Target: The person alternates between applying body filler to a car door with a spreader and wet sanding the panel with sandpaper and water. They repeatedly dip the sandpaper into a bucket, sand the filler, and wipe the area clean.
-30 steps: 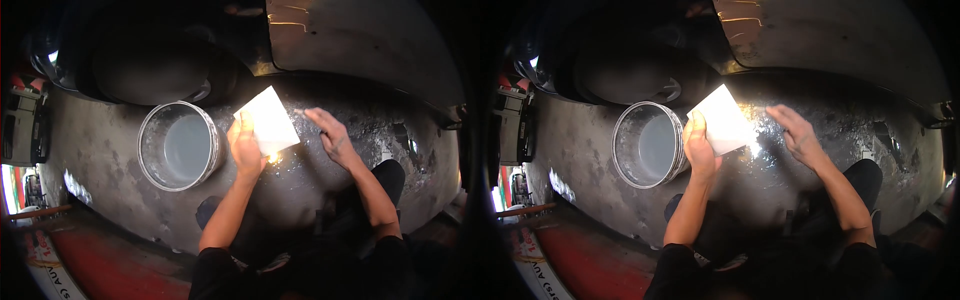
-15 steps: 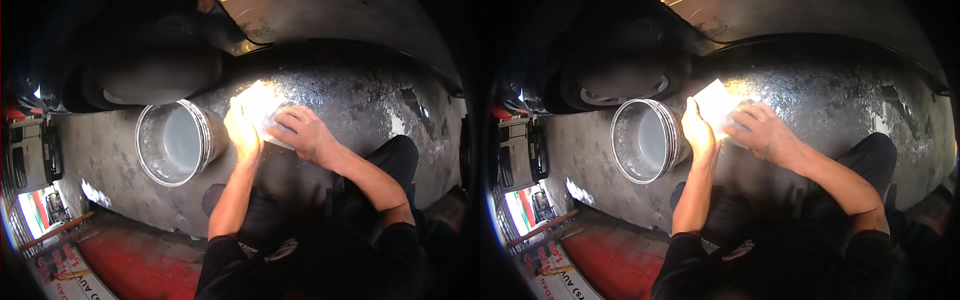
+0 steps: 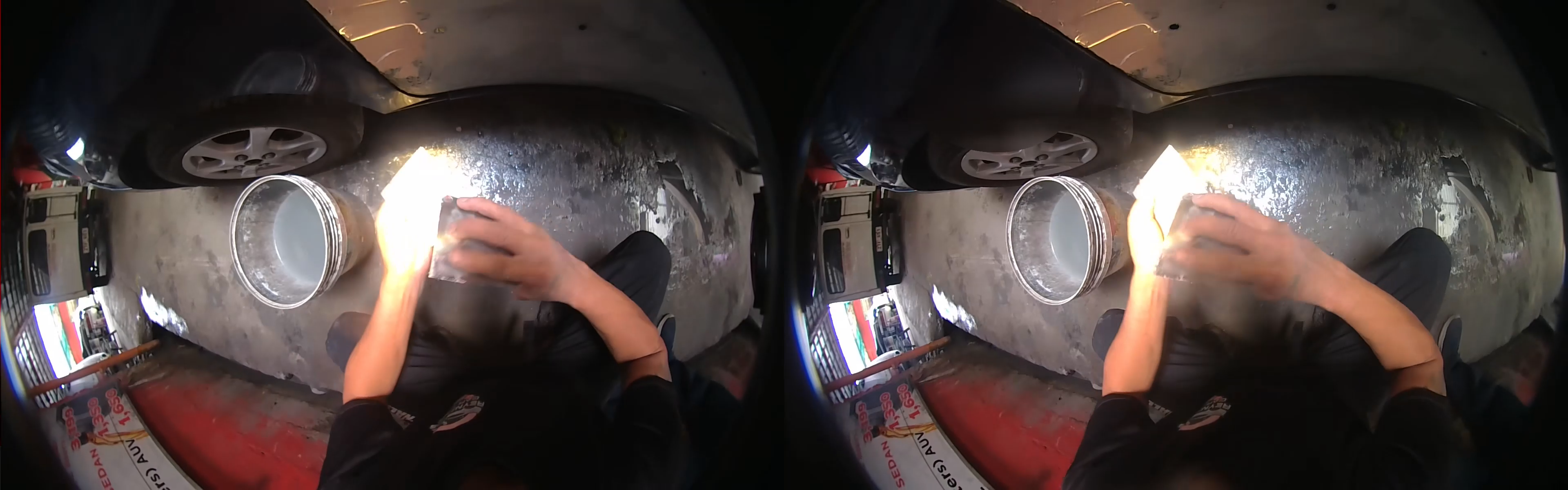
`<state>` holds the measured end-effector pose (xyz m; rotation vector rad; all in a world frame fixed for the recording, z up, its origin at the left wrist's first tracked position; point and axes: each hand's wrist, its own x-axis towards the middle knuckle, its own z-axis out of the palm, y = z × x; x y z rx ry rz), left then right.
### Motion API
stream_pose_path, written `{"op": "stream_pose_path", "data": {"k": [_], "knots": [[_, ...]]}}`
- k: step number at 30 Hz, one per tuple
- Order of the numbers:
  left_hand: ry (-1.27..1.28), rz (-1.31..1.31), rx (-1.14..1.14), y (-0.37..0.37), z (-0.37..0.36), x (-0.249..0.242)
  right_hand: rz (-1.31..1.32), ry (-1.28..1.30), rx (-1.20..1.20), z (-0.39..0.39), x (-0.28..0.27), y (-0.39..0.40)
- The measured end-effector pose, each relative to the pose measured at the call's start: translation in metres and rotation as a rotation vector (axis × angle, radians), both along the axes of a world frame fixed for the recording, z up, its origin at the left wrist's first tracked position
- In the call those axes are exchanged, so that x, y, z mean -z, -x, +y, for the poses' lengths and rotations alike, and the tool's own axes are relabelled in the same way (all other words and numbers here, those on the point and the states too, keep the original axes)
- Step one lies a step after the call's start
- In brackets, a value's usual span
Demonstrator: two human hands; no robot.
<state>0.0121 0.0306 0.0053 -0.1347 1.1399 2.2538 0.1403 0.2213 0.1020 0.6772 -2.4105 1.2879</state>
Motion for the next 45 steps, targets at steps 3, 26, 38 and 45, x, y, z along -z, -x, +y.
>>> {"op": "stream_pose_path", "data": {"k": [3, 26, 38, 45], "knots": [[-0.039, -0.178, -0.146, -0.032, 0.018, -0.031, -0.049, -0.083, 0.027, 0.009, 0.011, -0.002], [-0.526, -0.384, -0.102, -0.081, 0.051, -0.072, 0.168, 0.219, 0.031, 0.024, -0.025, 0.022], [0.129, -0.109, -0.062, -0.113, 0.045, -0.077, -0.700, 1.110, -0.264, 0.114, -0.014, 0.075], [0.050, 0.148, -0.101, -0.087, 0.052, -0.105, -0.706, 0.347, -0.101, 0.151, 0.010, 0.047]]}}
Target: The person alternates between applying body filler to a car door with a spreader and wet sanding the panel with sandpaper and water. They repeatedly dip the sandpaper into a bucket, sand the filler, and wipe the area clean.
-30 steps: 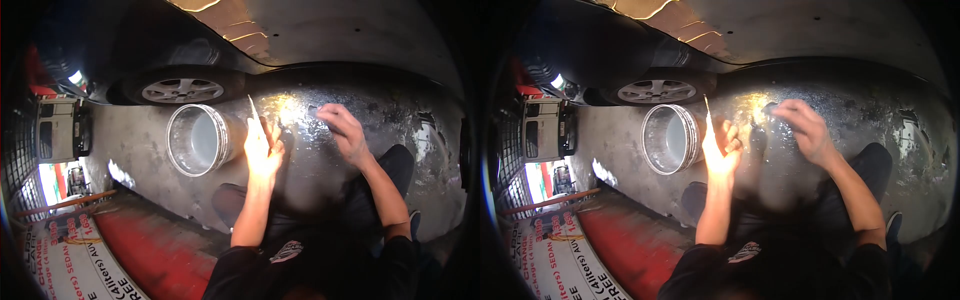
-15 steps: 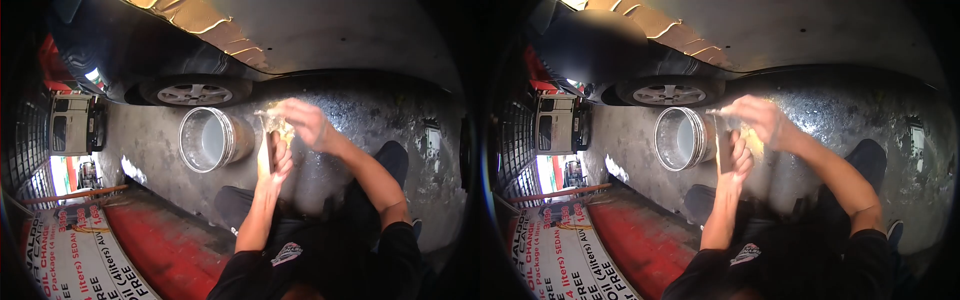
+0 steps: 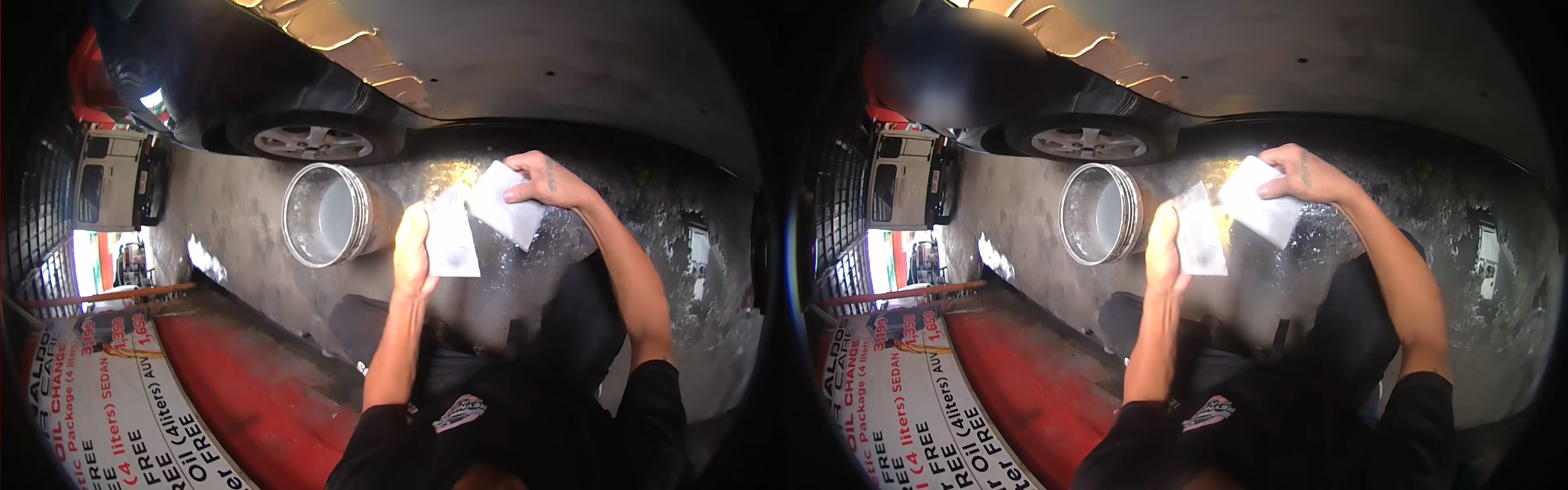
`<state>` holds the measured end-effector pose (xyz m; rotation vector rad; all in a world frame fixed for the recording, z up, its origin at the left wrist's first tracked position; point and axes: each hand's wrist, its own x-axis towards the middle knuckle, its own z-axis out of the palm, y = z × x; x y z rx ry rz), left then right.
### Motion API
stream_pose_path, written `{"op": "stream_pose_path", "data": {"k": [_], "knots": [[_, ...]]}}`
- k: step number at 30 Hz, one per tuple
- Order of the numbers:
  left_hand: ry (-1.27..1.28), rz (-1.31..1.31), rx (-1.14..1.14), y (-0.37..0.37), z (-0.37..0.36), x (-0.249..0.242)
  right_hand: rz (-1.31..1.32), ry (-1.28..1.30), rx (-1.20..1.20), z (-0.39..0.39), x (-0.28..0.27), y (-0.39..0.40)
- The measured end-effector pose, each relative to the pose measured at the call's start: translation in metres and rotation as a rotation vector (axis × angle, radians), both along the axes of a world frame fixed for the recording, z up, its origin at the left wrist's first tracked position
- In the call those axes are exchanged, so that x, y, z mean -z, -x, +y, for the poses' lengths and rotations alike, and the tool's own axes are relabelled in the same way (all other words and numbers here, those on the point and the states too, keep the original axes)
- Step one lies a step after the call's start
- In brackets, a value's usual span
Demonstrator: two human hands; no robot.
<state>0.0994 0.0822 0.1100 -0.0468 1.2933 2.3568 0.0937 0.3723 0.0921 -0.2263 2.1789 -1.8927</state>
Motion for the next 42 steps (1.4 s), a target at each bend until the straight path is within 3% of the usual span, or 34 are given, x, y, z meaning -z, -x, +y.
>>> {"op": "stream_pose_path", "data": {"k": [1, 3, 5, 7, 9, 11, 13, 16, 21, 24, 27, 30, 32, 34, 35, 36, 38, 39, 41, 42], "knots": [[0.017, 0.052, 0.022, 0.004, -0.007, -0.006, -0.002, 0.005, -0.009, 0.002, -0.008, -0.010], [0.111, 0.114, -0.011, 0.006, -0.011, -0.011, 0.075, -0.270, 0.153, 0.010, -0.017, -0.022], [0.303, 0.370, -0.103, 0.009, -0.014, -0.001, 0.148, -0.284, 0.169, 0.005, -0.016, -0.026], [0.332, 0.272, -0.193, -0.004, 0.006, -0.007, 0.884, -0.470, 0.154, -0.007, -0.024, -0.025], [0.456, 0.167, -0.123, -0.014, 0.013, -0.009, 0.960, -0.540, 0.002, -0.027, -0.038, -0.030], [0.675, 0.237, -0.151, -0.022, 0.006, 0.007, 0.944, -0.520, -0.035, -0.056, -0.005, -0.037], [0.563, 0.278, -0.337, -0.019, 0.012, 0.018, 0.896, -0.501, -0.036, -0.073, -0.013, -0.055], [0.572, 0.228, -0.420, -0.018, 0.004, 0.028, 0.796, -0.487, -0.142, -0.073, -0.006, -0.080], [0.662, 0.521, -0.594, -0.004, -0.001, -0.008, 0.692, -0.490, -0.198, -0.041, -0.008, -0.090], [0.764, 0.577, -0.522, 0.001, -0.013, 0.006, 0.667, -0.120, 0.050, -0.036, -0.028, -0.079], [0.090, 0.017, -0.381, -0.012, 0.011, 0.010, 0.791, -0.189, -0.034, -0.057, -0.066, -0.074], [-0.136, -0.243, -0.295, -0.014, 0.006, 0.017, 0.802, -0.263, -0.010, -0.077, -0.036, -0.060], [-0.078, -0.038, -0.322, -0.008, 0.003, -0.001, 0.760, -0.382, 0.029, -0.071, -0.005, -0.055], [-0.081, 0.103, -0.322, 0.007, -0.010, -0.010, 0.639, -0.629, -0.136, -0.063, 0.002, -0.058], [-0.084, 0.267, -0.321, 0.015, -0.022, -0.007, 0.633, -0.671, -0.075, -0.062, 0.024, -0.066], [-0.014, 0.366, -0.316, 0.026, -0.026, -0.020, 0.422, -0.488, 0.012, -0.063, 0.025, -0.066], [0.040, 0.402, -0.286, 0.044, -0.035, -0.032, 0.569, -0.534, 0.220, -0.073, -0.021, -0.051], [0.034, 0.385, -0.267, 0.056, -0.046, -0.020, 0.693, -0.627, 0.335, -0.076, -0.019, -0.044], [0.124, 0.434, -0.229, 0.076, -0.064, 0.009, 0.724, -0.734, 0.311, -0.091, -0.062, -0.029], [0.162, 0.456, -0.131, 0.068, -0.059, -0.010, 0.712, -0.758, 0.326, -0.104, -0.066, -0.022]]}}
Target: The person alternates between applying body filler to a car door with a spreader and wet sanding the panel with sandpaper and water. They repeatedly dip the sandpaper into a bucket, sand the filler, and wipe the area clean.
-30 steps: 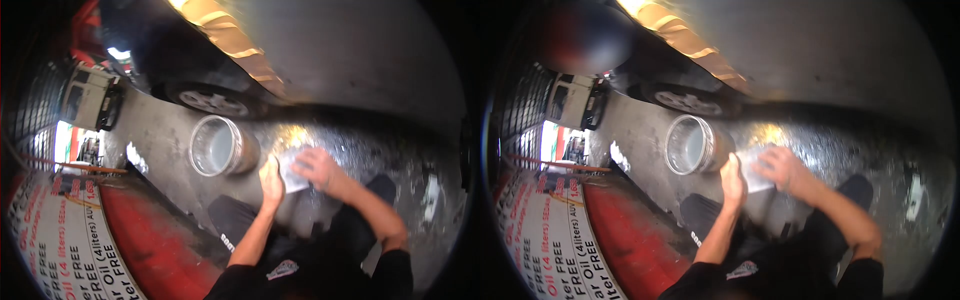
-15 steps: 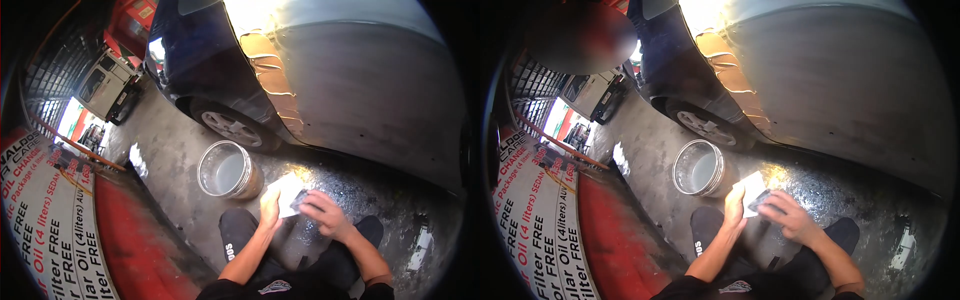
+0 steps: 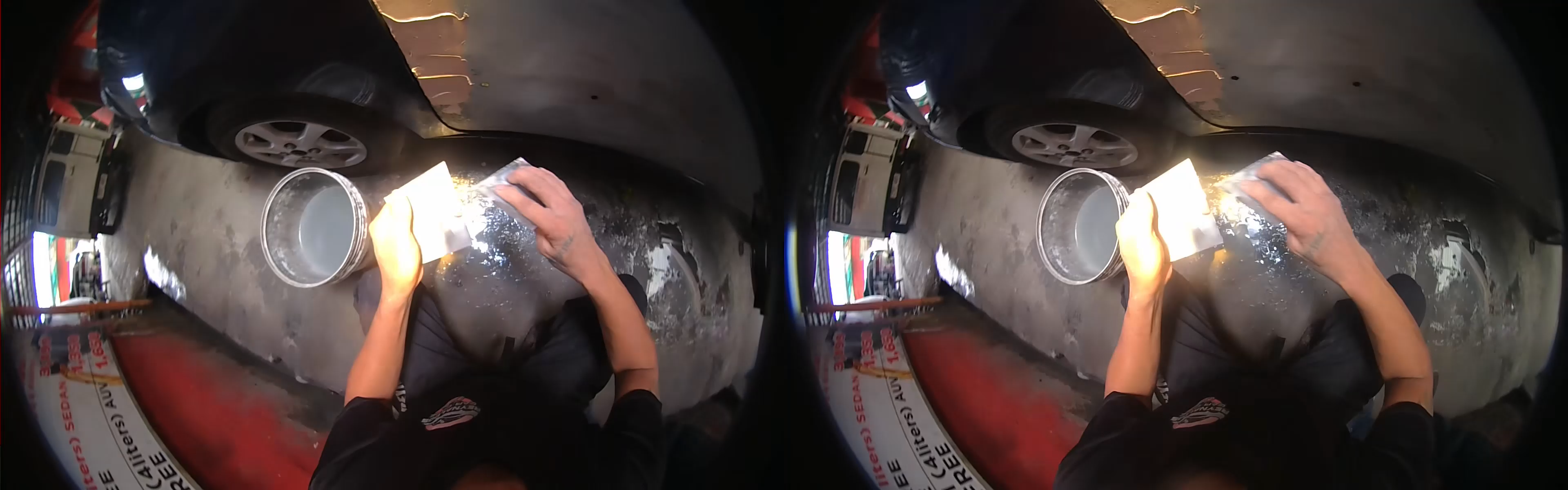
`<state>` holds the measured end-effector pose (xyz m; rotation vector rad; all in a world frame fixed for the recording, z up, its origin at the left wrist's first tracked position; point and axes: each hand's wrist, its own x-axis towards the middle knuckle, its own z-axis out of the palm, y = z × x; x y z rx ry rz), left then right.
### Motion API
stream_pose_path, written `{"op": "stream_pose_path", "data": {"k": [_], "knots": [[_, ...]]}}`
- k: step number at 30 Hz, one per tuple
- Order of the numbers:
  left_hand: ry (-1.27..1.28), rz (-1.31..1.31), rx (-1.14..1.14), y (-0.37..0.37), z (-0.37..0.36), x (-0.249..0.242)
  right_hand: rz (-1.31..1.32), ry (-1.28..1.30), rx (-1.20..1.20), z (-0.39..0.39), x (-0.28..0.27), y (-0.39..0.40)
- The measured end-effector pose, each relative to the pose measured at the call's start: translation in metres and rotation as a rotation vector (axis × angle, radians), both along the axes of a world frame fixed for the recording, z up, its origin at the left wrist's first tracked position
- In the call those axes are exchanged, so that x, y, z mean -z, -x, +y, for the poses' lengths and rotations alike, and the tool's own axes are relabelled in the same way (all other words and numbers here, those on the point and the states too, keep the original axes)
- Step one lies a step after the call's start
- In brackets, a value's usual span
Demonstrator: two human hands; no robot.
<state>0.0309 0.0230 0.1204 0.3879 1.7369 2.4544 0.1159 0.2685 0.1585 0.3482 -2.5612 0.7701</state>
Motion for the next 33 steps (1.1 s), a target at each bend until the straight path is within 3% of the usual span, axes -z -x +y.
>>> {"op": "stream_pose_path", "data": {"k": [2, 4, 7, 8, 9, 11, 13, 15, 19, 20, 24, 29, 31, 33], "knots": [[0.112, 0.024, -0.032, 0.000, 0.005, 0.012, 0.051, -0.177, -0.070, -0.019, -0.012, 0.015], [0.282, 0.153, -0.109, 0.010, 0.004, 0.008, 0.047, -0.136, -0.129, -0.043, 0.011, 0.017], [0.221, 0.316, -0.147, 0.035, -0.020, 0.024, -0.156, -0.092, -0.113, -0.061, 0.031, -0.003], [0.101, 0.218, -0.133, 0.042, -0.031, 0.017, -0.308, -0.090, -0.089, -0.062, 0.023, -0.009], [-0.007, 0.103, -0.113, 0.051, -0.045, 0.010, -0.285, -0.123, -0.056, -0.058, 0.011, -0.006], [0.080, 0.029, -0.180, 0.088, -0.072, 0.015, -0.100, 0.006, 0.120, -0.057, -0.014, -0.005], [0.287, 0.120, -0.121, 0.134, -0.110, 0.038, 0.089, -0.098, 0.210, -0.073, -0.125, 0.012], [0.014, 0.012, -0.030, 0.157, -0.130, 0.034, 0.298, -0.338, 0.402, -0.062, -0.173, 0.036], [0.005, -0.040, 0.037, 0.215, -0.185, 0.069, 0.673, -0.775, 0.534, -0.057, -0.264, 0.101], [0.031, -0.020, 0.037, 0.224, -0.193, 0.074, 0.631, -0.824, 0.572, -0.051, -0.276, 0.116], [0.024, -0.059, 0.094, 0.240, -0.209, 0.094, 0.659, -0.866, 0.580, -0.038, -0.298, 0.159], [0.044, -0.081, 0.028, 0.242, -0.232, 0.162, 0.628, -0.884, 0.645, -0.018, -0.303, 0.189], [0.051, -0.155, -0.036, 0.242, -0.229, 0.166, 0.595, -0.891, 0.670, -0.032, -0.301, 0.184], [-0.070, -0.238, 0.069, 0.244, -0.239, 0.159, 0.553, -0.886, 0.688, -0.031, -0.295, 0.187]]}}
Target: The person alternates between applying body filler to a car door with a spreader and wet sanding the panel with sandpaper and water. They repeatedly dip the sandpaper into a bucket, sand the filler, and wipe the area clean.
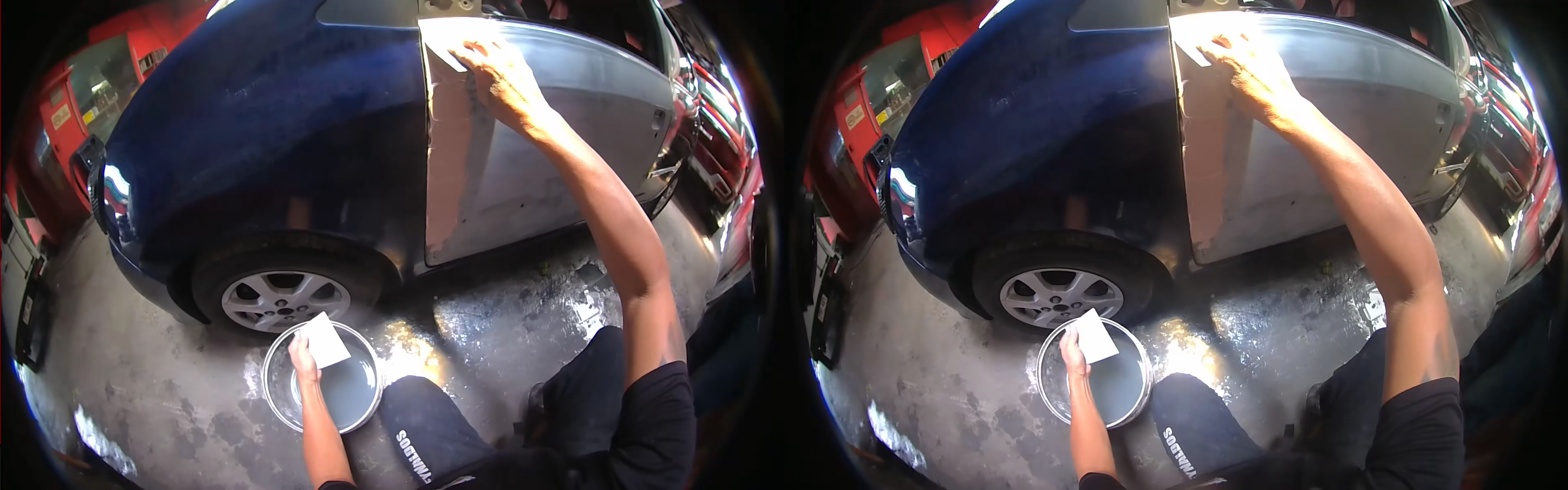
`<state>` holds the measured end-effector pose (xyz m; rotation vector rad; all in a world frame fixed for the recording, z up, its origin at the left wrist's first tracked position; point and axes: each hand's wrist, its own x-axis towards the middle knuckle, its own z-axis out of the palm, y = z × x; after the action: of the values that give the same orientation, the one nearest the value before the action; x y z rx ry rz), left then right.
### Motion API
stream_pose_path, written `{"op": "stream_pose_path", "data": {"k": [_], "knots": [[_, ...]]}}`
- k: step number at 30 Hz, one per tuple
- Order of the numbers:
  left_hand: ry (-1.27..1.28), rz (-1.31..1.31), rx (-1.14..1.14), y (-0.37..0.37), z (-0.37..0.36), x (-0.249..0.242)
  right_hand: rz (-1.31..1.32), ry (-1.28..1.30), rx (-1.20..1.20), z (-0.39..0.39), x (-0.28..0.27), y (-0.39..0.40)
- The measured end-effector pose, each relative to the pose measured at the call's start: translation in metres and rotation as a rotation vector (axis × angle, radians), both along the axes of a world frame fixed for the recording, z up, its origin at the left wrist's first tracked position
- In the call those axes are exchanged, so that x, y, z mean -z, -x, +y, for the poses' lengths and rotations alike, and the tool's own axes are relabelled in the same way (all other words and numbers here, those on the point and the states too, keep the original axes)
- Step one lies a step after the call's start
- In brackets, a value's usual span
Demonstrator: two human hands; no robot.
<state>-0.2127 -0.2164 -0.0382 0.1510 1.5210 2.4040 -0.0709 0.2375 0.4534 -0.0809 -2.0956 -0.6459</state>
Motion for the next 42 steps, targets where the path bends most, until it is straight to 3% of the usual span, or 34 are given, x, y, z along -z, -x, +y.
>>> {"op": "stream_pose_path", "data": {"k": [3, 8, 12, 17, 25, 29, 34, 42], "knots": [[-0.046, -0.027, -0.037, 0.001, 0.003, -0.011, 0.030, -0.114, -0.043, 0.015, 0.008, -0.004], [-0.073, 0.012, -0.035, -0.002, 0.008, -0.019, -0.054, 0.091, -0.012, -0.024, 0.000, -0.027], [-0.047, 0.018, 0.006, -0.001, 0.009, -0.016, 0.013, 0.014, -0.101, -0.001, -0.005, -0.003], [-0.041, 0.031, 0.011, 0.000, 0.010, -0.014, 0.028, -0.022, 0.028, -0.008, 0.009, 0.003], [-0.071, 0.004, 0.010, -0.011, 0.011, -0.031, 0.041, -0.011, -0.027, -0.010, -0.001, -0.007], [-0.055, 0.006, -0.058, 0.004, 0.011, -0.001, 0.093, -0.041, -0.027, -0.005, -0.004, 0.002], [-0.078, 0.017, 0.042, -0.004, 0.010, -0.020, 0.069, -0.052, -0.072, 0.005, 0.002, 0.003], [-0.091, 0.005, 0.023, -0.009, 0.014, -0.024, 0.110, 0.011, -0.078, -0.006, -0.006, 0.001]]}}
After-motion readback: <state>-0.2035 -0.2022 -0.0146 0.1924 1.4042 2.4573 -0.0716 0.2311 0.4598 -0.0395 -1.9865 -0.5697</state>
